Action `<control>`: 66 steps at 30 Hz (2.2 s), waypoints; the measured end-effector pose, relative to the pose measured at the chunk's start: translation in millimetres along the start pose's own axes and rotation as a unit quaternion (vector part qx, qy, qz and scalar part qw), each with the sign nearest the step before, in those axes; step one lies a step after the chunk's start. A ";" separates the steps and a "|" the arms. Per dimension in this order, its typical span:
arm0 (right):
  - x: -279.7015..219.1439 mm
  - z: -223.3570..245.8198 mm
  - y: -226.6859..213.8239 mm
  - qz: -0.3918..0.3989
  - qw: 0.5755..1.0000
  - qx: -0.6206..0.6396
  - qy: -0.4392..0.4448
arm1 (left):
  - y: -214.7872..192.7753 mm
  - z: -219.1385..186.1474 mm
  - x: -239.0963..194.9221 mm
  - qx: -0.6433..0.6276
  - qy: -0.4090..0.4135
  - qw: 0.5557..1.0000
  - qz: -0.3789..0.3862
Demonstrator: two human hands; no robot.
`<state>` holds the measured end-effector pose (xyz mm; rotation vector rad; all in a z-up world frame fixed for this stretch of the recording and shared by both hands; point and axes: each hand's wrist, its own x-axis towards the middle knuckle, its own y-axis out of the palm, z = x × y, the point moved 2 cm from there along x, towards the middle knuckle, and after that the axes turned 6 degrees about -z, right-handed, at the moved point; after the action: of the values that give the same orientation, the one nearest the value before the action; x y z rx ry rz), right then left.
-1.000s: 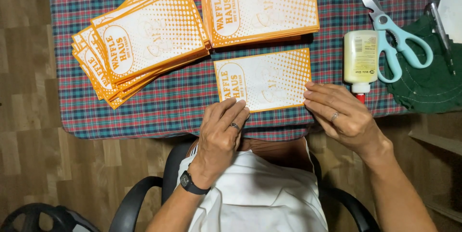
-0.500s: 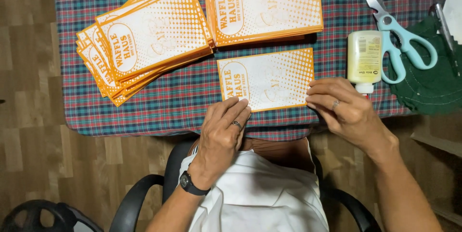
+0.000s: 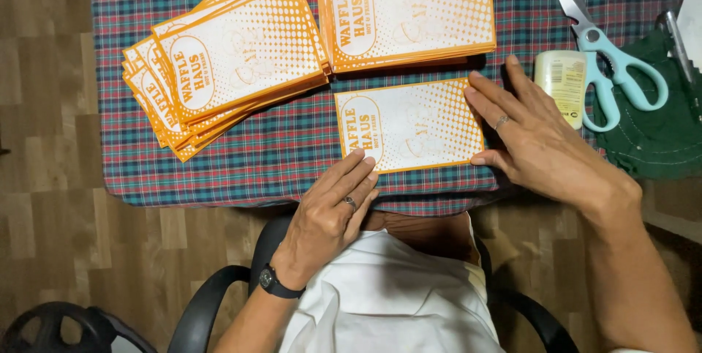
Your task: Applying liquid glue to the edges of paper bag templates and folding them to assemble the bags.
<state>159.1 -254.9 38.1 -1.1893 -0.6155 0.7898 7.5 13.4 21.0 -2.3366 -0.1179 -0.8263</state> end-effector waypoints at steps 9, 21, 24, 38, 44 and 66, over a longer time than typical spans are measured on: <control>2.0 2.5 -1.1 0.020 0.999 -0.023 0.011 | 63.6 -3.6 61.1 0.072 -0.032 0.992 -0.097; 3.1 4.7 -5.1 -0.010 0.998 -0.062 -0.033 | 78.0 38.1 39.9 0.260 -0.195 0.945 -0.034; 4.4 6.2 -7.9 -0.006 0.998 -0.063 -0.026 | 41.5 48.3 26.6 0.367 -0.197 0.909 0.002; 10.1 11.4 -20.1 -0.046 0.997 -0.049 -0.028 | 71.8 -0.4 33.1 0.332 -0.077 0.928 0.152; 33.4 26.8 -39.9 -0.272 0.961 -0.030 -0.041 | 53.3 -13.6 -0.9 0.323 -0.014 0.928 0.186; -18.4 71.2 39.8 -0.256 0.966 -0.001 -0.022 | -4.8 40.4 58.9 0.049 0.028 0.996 0.076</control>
<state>84.5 -222.6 18.8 -0.9532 -0.9146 0.3755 74.7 34.3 34.5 -2.1988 0.0429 -0.7927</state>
